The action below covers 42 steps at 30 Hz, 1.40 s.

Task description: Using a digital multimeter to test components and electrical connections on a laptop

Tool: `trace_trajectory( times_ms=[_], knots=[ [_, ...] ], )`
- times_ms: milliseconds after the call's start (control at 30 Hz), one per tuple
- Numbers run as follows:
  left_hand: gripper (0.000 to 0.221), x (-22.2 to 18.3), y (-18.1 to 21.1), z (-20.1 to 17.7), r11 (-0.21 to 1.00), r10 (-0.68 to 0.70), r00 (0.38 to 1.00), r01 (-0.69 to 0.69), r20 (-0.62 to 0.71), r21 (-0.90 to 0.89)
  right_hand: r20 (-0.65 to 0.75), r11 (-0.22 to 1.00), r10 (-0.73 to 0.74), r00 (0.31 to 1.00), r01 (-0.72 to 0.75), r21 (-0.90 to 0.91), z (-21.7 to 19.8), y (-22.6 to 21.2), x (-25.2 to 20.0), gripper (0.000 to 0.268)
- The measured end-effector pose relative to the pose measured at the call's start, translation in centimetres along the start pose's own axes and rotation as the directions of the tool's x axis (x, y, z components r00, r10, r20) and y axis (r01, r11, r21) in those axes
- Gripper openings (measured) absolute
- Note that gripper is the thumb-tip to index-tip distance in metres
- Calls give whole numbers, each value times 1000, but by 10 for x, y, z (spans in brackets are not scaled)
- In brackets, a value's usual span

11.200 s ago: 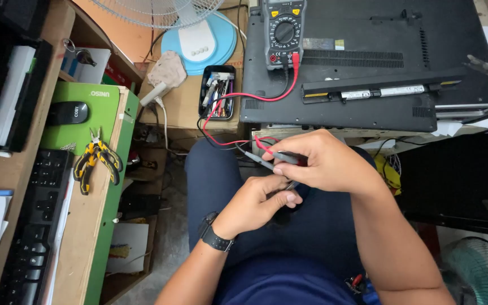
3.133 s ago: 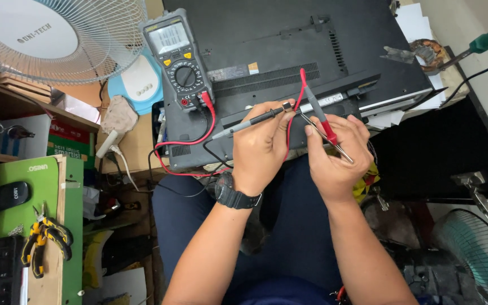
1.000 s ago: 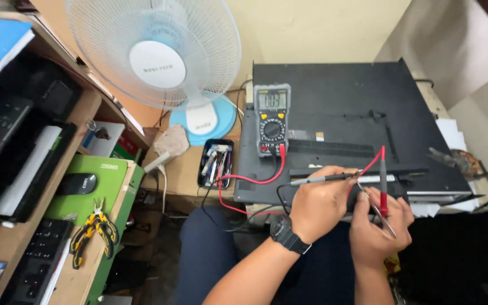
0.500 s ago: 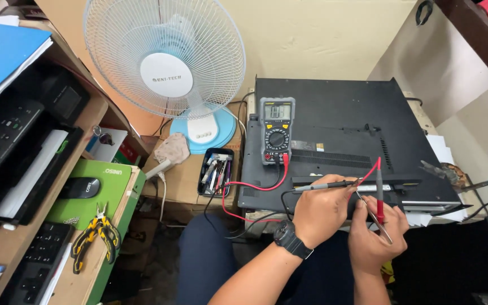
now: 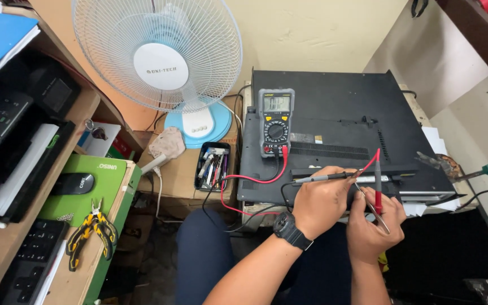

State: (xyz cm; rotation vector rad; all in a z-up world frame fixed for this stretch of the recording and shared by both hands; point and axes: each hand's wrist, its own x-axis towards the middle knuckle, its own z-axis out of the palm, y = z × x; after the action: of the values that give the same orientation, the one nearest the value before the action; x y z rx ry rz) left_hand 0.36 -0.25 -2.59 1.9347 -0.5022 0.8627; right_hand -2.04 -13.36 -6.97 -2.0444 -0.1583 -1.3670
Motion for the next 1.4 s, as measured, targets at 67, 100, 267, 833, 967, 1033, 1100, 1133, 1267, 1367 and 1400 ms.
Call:
trace_trajectory(
  times_ms=[67,100,267,833,967,1033,1100,1133,1267,1367,1400],
  knots=[
    [23,-2,-1,0,1000,-20,1000,20,5,5,-3,1000,2,1000,-2,-5,1,1,-1,11],
    [24,-2,-1,1,999,-38,999,38,7,11,-8,1000,2,1000,-2,-10,1,1,0,11],
    [20,2,3,-4,1000,-2,1000,2,0,11,0,1000,-5,1000,5,11,0,-2,2,12],
    [13,18,18,-19,999,52,998,-52,-38,4,-87,996,-11,996,19,89,6,-1,8,19],
    [16,20,22,-21,999,33,999,-33,-37,15,-95,991,24,995,-11,132,8,-3,8,20],
    [16,21,24,-22,1000,21,999,-21,-32,16,-99,991,35,995,-21,134,8,-4,8,20],
    [17,22,25,-23,1000,17,999,-17,-29,8,-89,992,21,996,-10,126,7,-3,8,20],
    [17,21,24,-22,1000,16,999,-16,-27,7,-89,992,23,996,-11,125,6,-5,9,20],
    [19,18,21,-21,1000,11,1000,-11,-15,3,-89,988,30,996,-16,155,4,-8,11,20],
    [19,19,21,-21,1000,6,1000,-6,-11,8,-87,987,32,996,-18,157,4,-7,11,20],
    [20,19,21,-21,1000,1,1000,-1,-11,5,-84,987,37,996,-23,161,4,-7,11,20]
  ],
)
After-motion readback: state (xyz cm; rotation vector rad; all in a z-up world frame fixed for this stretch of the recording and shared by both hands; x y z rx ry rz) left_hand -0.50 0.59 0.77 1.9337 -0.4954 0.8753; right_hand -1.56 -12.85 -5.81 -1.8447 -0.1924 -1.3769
